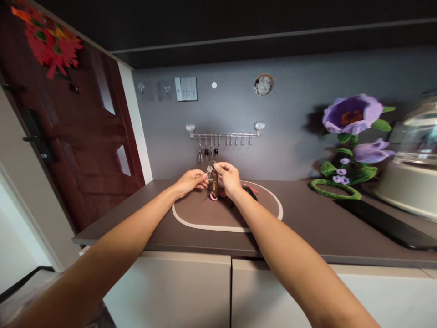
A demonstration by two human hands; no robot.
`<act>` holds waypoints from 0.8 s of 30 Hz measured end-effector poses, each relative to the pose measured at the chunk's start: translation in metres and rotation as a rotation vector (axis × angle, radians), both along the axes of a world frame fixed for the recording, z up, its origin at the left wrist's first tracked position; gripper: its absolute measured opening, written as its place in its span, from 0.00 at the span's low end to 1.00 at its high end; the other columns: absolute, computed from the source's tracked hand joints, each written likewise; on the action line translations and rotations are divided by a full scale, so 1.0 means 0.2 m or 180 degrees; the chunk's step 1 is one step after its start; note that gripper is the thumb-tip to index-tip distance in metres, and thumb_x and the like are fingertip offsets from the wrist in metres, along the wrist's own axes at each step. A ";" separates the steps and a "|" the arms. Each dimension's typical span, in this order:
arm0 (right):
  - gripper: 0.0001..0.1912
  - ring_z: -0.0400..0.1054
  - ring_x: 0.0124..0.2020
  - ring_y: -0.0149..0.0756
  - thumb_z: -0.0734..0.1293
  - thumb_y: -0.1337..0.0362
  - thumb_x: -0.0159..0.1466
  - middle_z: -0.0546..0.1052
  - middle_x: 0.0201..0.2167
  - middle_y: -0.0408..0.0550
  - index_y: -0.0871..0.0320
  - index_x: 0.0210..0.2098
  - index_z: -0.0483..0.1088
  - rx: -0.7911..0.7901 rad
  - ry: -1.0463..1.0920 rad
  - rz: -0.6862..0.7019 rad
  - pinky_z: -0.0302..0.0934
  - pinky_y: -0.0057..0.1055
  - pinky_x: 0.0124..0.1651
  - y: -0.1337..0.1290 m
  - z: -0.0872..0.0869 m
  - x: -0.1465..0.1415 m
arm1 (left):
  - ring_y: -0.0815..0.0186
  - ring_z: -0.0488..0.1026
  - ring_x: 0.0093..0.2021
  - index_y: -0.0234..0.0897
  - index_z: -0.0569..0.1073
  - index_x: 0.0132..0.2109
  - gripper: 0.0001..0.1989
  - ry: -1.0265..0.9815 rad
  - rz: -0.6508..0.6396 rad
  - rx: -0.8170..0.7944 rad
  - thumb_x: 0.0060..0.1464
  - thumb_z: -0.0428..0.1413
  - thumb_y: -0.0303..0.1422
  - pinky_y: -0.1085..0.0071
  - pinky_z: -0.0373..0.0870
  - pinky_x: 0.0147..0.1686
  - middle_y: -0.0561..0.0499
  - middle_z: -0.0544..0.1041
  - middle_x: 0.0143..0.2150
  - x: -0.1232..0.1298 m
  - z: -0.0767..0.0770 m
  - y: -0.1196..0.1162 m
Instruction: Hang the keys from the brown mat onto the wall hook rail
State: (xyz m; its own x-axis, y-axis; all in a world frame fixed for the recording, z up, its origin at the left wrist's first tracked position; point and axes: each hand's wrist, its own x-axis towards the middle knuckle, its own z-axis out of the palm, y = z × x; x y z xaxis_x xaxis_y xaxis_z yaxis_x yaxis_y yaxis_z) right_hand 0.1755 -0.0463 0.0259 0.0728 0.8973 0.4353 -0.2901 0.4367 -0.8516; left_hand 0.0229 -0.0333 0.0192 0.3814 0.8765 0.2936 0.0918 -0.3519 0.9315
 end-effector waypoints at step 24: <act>0.13 0.61 0.18 0.26 0.69 0.58 0.47 0.70 0.18 0.40 0.58 0.27 0.64 -0.0266 0.0286 -0.0101 0.57 0.25 0.23 -0.03 0.08 0.02 | 0.70 0.65 0.22 0.36 0.67 0.25 0.14 0.1401 0.0893 0.1752 0.53 0.44 0.36 0.75 0.57 0.25 0.52 0.70 0.21 0.00 -0.07 0.02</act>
State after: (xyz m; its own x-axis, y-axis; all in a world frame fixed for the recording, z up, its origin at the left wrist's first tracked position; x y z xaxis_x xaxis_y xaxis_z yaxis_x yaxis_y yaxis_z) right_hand 0.1797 -0.0516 0.0413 0.1370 0.9269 0.3494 -0.3542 0.3753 -0.8566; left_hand 0.0232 -0.0302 0.0062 0.3490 0.7290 0.5889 0.5691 -0.6641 0.4848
